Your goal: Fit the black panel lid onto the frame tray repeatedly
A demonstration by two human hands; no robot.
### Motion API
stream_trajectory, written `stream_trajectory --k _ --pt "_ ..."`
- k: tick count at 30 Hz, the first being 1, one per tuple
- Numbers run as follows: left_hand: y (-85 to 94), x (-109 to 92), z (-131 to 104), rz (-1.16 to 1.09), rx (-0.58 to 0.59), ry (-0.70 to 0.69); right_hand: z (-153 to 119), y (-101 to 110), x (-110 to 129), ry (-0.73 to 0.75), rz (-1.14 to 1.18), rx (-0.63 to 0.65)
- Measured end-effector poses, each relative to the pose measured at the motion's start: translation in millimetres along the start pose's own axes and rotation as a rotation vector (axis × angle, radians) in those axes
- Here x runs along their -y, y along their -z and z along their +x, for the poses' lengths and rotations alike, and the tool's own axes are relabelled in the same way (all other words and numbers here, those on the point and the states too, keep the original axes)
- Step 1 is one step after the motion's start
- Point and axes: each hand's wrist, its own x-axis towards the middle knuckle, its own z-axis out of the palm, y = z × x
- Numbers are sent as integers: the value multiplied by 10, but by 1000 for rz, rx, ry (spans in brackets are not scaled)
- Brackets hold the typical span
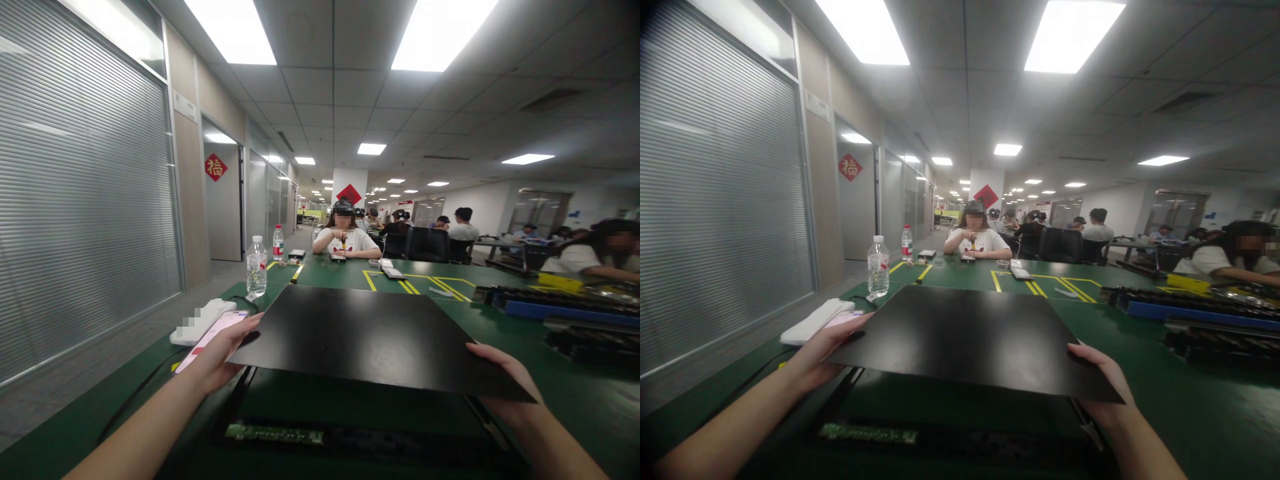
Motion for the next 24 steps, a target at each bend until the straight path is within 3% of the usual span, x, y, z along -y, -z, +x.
stream_trajectory --k 3,10,13,18,24 --pt "39 -26 15 26 -54 -44 -42 -76 -7 -142 54 103" --pt "49 -80 7 24 -84 -118 -18 -66 -102 -294 31 353" --pt "17 -96 -16 11 -120 -141 64 -16 -144 -269 -5 282" --pt "-33 -97 -43 21 -119 -167 174 34 -176 -163 -90 4" --pt "-90 -42 -49 59 -91 -164 199 56 -204 -101 -222 -140"
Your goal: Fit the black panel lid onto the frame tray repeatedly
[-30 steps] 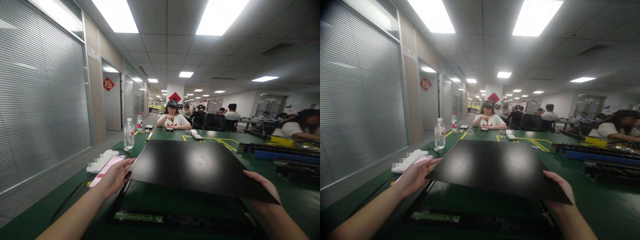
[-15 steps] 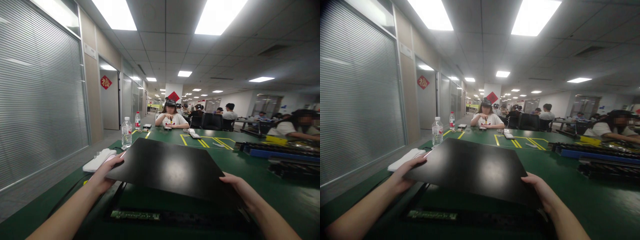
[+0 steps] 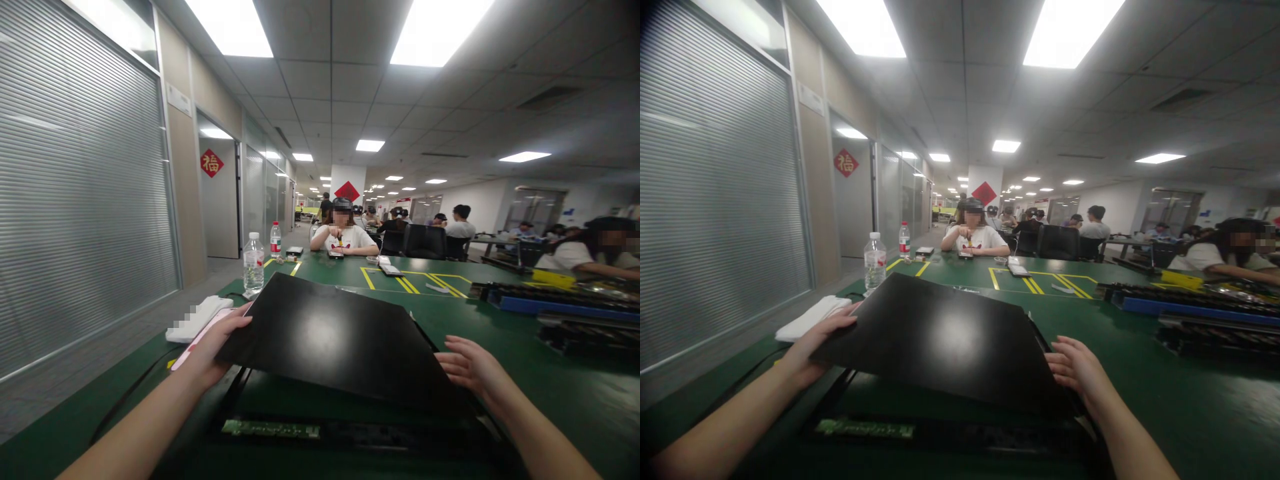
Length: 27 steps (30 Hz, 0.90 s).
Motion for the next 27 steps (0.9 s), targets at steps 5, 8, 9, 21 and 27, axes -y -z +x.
stream_trajectory --k 5,8,9,21,27 --pt "-16 68 7 52 -43 -13 -17 -5 18 -2 -17 -20" --pt "3 104 23 65 -38 -9 -39 -24 41 -13 -78 -43" --pt "13 115 31 69 -43 -8 -41 -30 41 -10 -99 -48" --pt "64 194 79 67 -20 19 41 -14 -19 68 -214 -110" --pt "-65 184 19 57 -108 74 110 36 -44 126 -335 -163"
